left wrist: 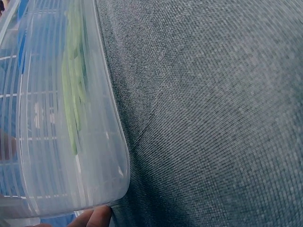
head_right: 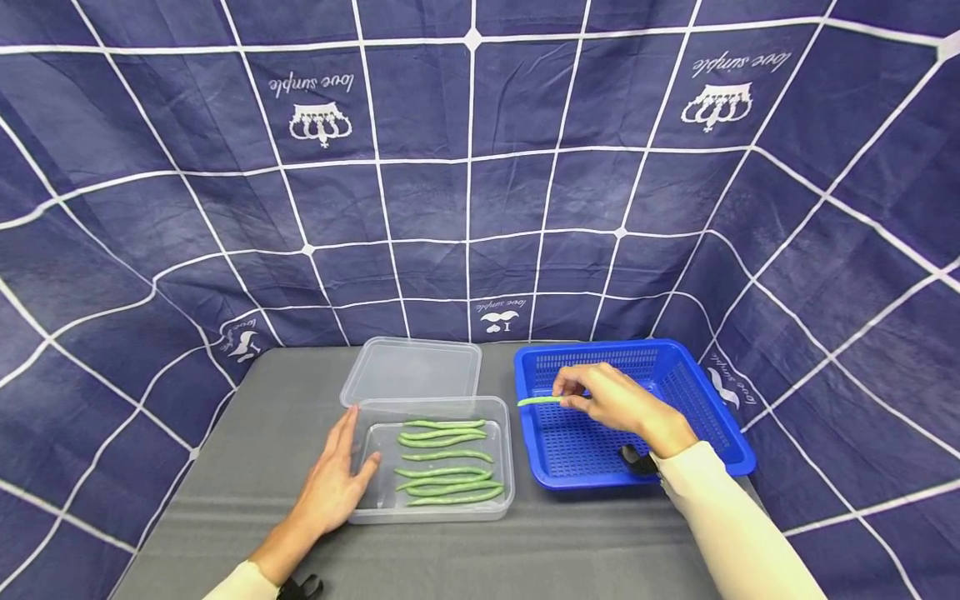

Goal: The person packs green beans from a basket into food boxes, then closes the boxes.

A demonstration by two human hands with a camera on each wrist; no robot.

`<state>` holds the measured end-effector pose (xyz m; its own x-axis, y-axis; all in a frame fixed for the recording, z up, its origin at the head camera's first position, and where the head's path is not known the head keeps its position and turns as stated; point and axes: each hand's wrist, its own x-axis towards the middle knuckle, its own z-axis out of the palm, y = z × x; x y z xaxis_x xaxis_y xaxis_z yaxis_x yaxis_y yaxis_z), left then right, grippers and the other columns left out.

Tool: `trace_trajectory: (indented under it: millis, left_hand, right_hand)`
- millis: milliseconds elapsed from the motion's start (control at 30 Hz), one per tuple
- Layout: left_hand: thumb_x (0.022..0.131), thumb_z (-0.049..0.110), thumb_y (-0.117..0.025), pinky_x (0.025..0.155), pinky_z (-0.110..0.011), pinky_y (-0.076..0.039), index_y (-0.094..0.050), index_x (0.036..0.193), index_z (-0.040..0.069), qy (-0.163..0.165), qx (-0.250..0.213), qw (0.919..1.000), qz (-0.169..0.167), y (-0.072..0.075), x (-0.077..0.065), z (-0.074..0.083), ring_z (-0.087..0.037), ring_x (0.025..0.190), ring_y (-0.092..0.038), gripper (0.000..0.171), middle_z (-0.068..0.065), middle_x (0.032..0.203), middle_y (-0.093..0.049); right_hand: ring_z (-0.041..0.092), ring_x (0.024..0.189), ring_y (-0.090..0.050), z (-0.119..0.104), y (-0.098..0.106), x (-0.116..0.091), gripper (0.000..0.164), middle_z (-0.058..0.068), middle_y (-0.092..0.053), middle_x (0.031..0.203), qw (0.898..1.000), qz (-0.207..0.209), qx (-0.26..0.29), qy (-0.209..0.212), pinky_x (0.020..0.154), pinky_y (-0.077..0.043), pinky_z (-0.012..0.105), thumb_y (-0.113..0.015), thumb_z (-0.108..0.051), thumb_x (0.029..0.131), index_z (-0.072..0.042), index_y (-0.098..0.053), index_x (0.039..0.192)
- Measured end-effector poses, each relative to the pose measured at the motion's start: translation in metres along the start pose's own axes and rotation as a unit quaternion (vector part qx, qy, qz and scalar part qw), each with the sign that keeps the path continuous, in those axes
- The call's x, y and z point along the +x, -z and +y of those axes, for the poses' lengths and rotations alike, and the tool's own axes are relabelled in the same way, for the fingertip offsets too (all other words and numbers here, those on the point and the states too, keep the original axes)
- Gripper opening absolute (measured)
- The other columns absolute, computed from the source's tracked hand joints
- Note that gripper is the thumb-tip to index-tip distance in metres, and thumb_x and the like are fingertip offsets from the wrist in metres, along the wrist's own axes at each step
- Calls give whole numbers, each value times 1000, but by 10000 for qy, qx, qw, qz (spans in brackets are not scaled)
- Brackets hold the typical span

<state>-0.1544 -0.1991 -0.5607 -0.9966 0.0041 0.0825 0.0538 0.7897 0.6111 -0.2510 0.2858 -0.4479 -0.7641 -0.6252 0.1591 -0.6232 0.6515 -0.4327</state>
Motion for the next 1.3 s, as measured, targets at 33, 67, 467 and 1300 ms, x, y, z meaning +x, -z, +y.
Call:
trace_trajectory:
  millis: [33, 67, 467, 1300]
  left_hand:
    - [113, 34, -74, 123, -73, -52, -17, 188, 12, 7, -8, 10000, -6, 0, 0, 0, -56, 159, -58, 97, -13, 195, -23]
    - [113, 33, -74, 123, -73, -52, -17, 188, 12, 14, -17, 10000, -15, 0, 0, 0, -56, 159, -58, 97, -13, 195, -23]
    - [113, 34, -73, 124, -72, -52, -16, 188, 12, -70, 17, 10000, 26, 4, 4, 2, -56, 160, -56, 98, -14, 195, -23]
    - [113, 35, -74, 123, -72, -52, -16, 188, 11, -49, 1, 10000, 8, 2, 0, 0, -57, 158, -58, 98, -16, 194, -24]
  right_hand:
    - [-3, 90, -72, -4, 0, 1, 17, -15, -79, 94, 10000, 20, -48, 7, 86, -63, 32, -86, -8, 104, -23, -80, 108]
    - [-4, 90, -71, -8, -1, 2, 16, -15, -79, 94, 9999, 33, -96, 10, 85, -63, 32, -86, -9, 104, -24, -80, 108]
    - [-3, 89, -73, -55, -12, 19, 20, -18, -79, 95, 9975, 232, -617, 256, 81, -63, 33, -93, -14, 100, -25, -83, 113]
    - [3, 90, -78, -105, -64, 52, 17, -9, -84, 112, 9946, -32, -778, 691, 77, -64, 27, -88, -21, 106, -21, -89, 123]
